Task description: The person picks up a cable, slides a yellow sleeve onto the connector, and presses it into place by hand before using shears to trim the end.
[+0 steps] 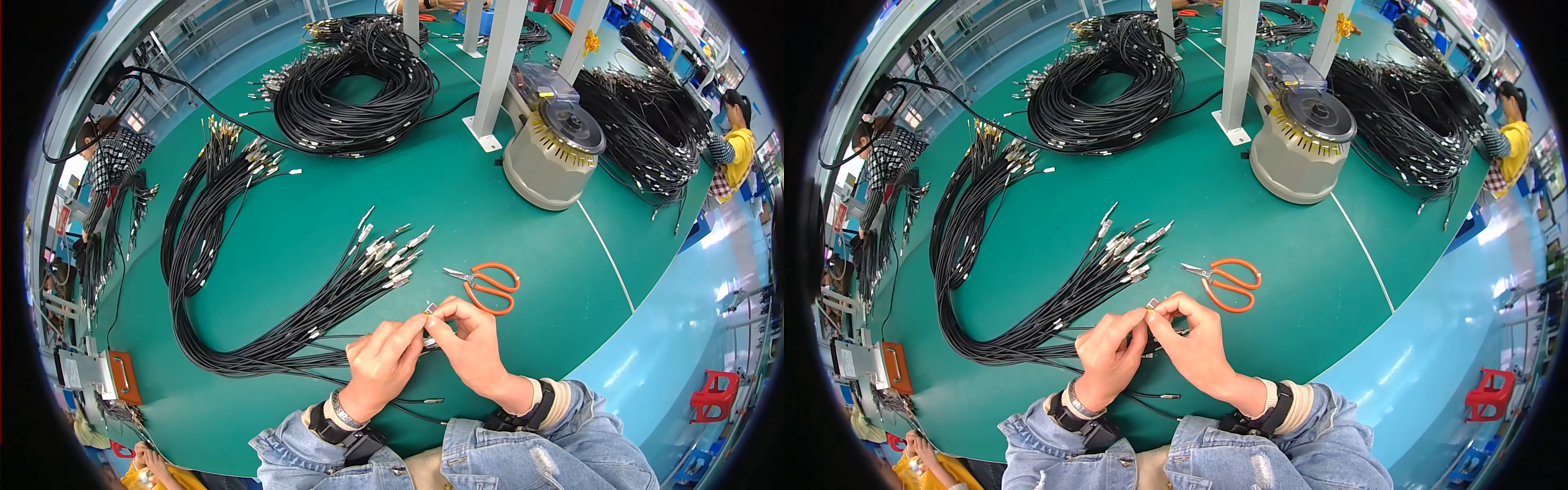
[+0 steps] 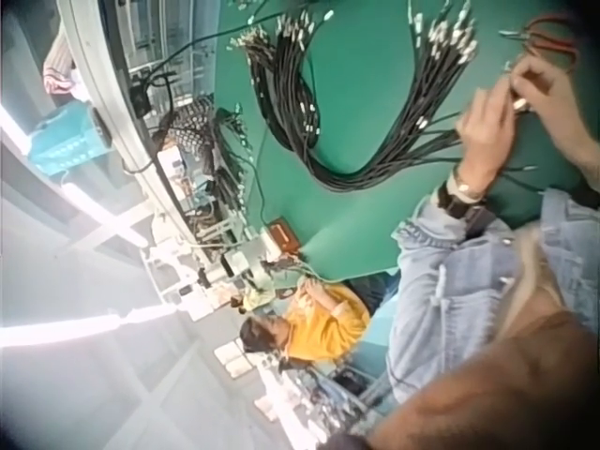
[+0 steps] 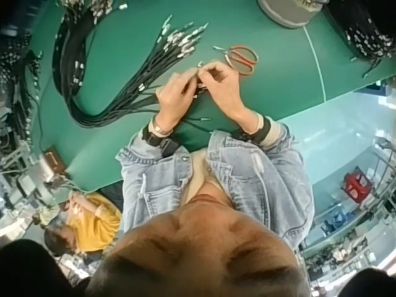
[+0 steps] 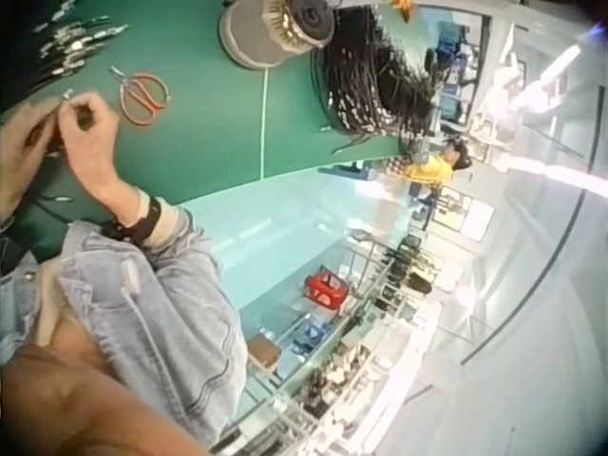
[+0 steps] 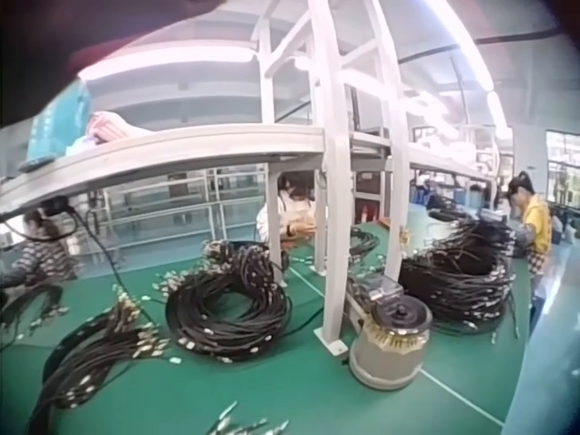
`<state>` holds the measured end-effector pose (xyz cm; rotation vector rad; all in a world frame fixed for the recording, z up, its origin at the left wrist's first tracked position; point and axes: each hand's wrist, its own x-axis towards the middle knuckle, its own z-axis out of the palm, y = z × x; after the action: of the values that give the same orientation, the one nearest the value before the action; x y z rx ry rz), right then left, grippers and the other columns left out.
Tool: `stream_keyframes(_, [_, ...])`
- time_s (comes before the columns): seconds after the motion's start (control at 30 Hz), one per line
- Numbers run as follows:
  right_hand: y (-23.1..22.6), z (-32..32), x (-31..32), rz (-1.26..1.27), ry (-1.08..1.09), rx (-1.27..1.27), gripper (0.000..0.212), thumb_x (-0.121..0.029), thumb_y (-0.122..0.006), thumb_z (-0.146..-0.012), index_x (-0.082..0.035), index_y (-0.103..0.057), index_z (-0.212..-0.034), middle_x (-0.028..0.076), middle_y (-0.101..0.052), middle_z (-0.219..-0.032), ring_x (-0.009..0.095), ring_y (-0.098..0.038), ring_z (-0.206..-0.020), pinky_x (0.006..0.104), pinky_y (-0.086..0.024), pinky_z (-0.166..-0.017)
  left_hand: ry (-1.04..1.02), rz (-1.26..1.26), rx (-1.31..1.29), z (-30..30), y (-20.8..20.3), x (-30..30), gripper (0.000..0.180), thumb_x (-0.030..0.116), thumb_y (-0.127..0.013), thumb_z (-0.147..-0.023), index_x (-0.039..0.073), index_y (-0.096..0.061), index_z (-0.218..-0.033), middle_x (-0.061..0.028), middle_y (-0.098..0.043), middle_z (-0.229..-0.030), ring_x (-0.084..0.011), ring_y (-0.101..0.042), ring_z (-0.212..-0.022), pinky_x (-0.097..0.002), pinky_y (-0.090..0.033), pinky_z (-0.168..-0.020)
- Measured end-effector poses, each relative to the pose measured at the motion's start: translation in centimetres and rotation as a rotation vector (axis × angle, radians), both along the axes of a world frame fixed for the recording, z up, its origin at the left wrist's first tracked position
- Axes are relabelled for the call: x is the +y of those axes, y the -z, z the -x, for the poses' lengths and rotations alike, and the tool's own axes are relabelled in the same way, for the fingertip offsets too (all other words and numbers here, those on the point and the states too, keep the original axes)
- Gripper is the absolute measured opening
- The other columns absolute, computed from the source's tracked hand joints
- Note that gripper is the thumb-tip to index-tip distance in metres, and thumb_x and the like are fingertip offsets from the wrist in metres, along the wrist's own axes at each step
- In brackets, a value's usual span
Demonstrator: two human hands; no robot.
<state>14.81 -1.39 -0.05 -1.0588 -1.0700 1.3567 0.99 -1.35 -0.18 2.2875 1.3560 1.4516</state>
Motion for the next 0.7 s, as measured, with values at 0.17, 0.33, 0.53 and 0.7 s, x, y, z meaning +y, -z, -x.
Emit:
stream_keyframes(0.17, [-0.3, -0.1, 0.0, 0.015, -0.026, 0.003, 0.005, -0.004, -0.062, -0.085, 0.001, -0.061, -0.085, 0.002, -0.062, -0.083, 0.007, -0.055, -0.078, 0.0229, -0.046, -0.068, -0.036, 0.054, 0.05, 0.1, -0.2, -0.3, 0.034, -0.006, -0.071, -0.07, 0.006, -0.065, -0.102, -0.0042, -0.059, -0.064, -0.0109, -0.051, -0.046, -0.0232, -0.037, -0.041])
stream_keyframes(0.33, [-0.1, -0.2, 0.1, 0.006, -0.047, 0.038, 0.008, -0.005, -0.062, -0.085, 0.001, -0.063, -0.09, 0.002, -0.062, -0.083, 0.008, -0.056, -0.079, 0.0227, -0.046, -0.07, -0.051, 0.187, -0.074, -0.1, -1.1, -0.5, 0.028, -0.005, -0.069, -0.073, 0.004, -0.066, -0.099, -0.0044, -0.058, -0.064, -0.0095, -0.05, -0.047, -0.0223, -0.037, -0.041])
stream_keyframes(0.53, [-0.1, -0.4, 0.1, 0.059, -0.101, 0.045, 0.013, -0.004, -0.061, -0.086, 0.002, -0.062, -0.097, 0.002, -0.061, -0.087, 0.008, -0.055, -0.083, 0.0237, -0.046, -0.073, -0.054, 0.344, -0.202, -0.2, -1.5, -0.5, 0.021, -0.004, -0.068, -0.076, 0.001, -0.066, -0.097, -0.0042, -0.057, -0.064, -0.0062, -0.045, -0.049, -0.0211, -0.034, -0.042])
stream_keyframes(0.7, [-0.4, -0.6, 0.4, 0.17, -0.19, 0.119, 0.014, 0.0, -0.059, -0.087, 0.002, -0.059, -0.1, 0.004, -0.059, -0.094, 0.009, -0.055, -0.088, 0.0249, -0.046, -0.079, -0.044, 0.305, -0.236, 0.0, -1.0, -0.4, 0.021, -0.004, -0.067, -0.077, 0.0, -0.066, -0.098, -0.0028, -0.056, -0.064, -0.0043, -0.043, -0.049, -0.0203, -0.031, -0.042])
